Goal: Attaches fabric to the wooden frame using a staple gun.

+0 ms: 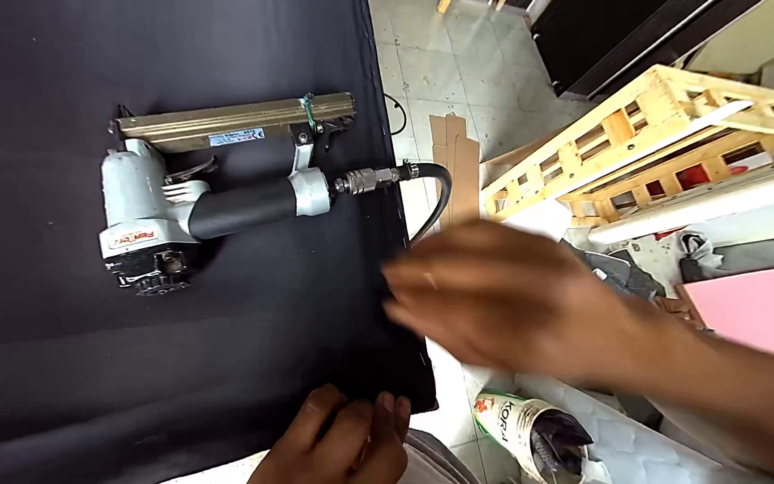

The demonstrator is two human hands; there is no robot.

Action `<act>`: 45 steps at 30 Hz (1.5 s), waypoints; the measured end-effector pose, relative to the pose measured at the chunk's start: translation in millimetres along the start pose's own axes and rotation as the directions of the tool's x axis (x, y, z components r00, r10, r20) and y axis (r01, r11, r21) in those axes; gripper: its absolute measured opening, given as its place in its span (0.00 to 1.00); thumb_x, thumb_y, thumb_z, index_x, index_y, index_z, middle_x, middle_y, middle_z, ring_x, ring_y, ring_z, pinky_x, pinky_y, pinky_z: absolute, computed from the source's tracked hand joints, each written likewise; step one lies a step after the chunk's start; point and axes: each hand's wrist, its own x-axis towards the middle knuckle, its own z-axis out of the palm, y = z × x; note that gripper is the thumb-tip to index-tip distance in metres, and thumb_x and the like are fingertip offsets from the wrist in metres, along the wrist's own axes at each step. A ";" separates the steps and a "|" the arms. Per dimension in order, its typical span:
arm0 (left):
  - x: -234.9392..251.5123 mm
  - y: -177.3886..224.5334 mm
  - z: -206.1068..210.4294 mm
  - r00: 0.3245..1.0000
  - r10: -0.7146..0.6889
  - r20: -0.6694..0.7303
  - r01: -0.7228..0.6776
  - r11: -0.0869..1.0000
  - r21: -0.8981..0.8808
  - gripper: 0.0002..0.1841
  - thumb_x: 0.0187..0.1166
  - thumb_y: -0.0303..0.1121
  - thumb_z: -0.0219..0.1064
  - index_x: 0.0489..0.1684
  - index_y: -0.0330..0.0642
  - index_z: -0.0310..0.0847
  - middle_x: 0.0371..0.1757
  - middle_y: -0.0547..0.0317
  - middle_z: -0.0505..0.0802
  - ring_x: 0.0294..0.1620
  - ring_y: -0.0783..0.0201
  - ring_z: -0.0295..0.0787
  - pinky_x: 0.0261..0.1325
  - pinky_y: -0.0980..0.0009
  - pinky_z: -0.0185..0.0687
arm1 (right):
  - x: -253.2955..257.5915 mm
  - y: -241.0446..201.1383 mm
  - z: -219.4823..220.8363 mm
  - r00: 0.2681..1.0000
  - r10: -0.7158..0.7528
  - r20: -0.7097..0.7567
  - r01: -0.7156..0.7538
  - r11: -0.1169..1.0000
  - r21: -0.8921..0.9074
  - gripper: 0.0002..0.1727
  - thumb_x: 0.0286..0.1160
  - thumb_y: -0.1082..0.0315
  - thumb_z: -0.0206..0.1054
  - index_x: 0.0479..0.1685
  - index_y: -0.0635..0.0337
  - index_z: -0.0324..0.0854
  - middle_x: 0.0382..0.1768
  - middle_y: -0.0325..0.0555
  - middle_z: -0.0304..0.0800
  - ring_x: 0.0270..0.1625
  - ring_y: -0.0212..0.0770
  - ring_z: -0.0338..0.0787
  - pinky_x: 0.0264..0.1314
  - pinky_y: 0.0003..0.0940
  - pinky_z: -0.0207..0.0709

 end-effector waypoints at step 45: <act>-1.4 -17.8 16.6 0.955 0.222 -0.194 -0.235 0.971 -0.042 0.17 0.87 0.28 0.50 0.59 0.41 0.86 0.51 0.57 0.91 0.44 0.57 0.79 0.48 0.60 0.66 | -66.6 -215.2 -61.7 0.310 0.898 0.313 -0.941 0.243 0.237 0.17 0.83 0.64 0.67 0.52 0.74 0.82 0.36 0.63 0.91 0.36 0.49 0.93 0.45 0.48 0.88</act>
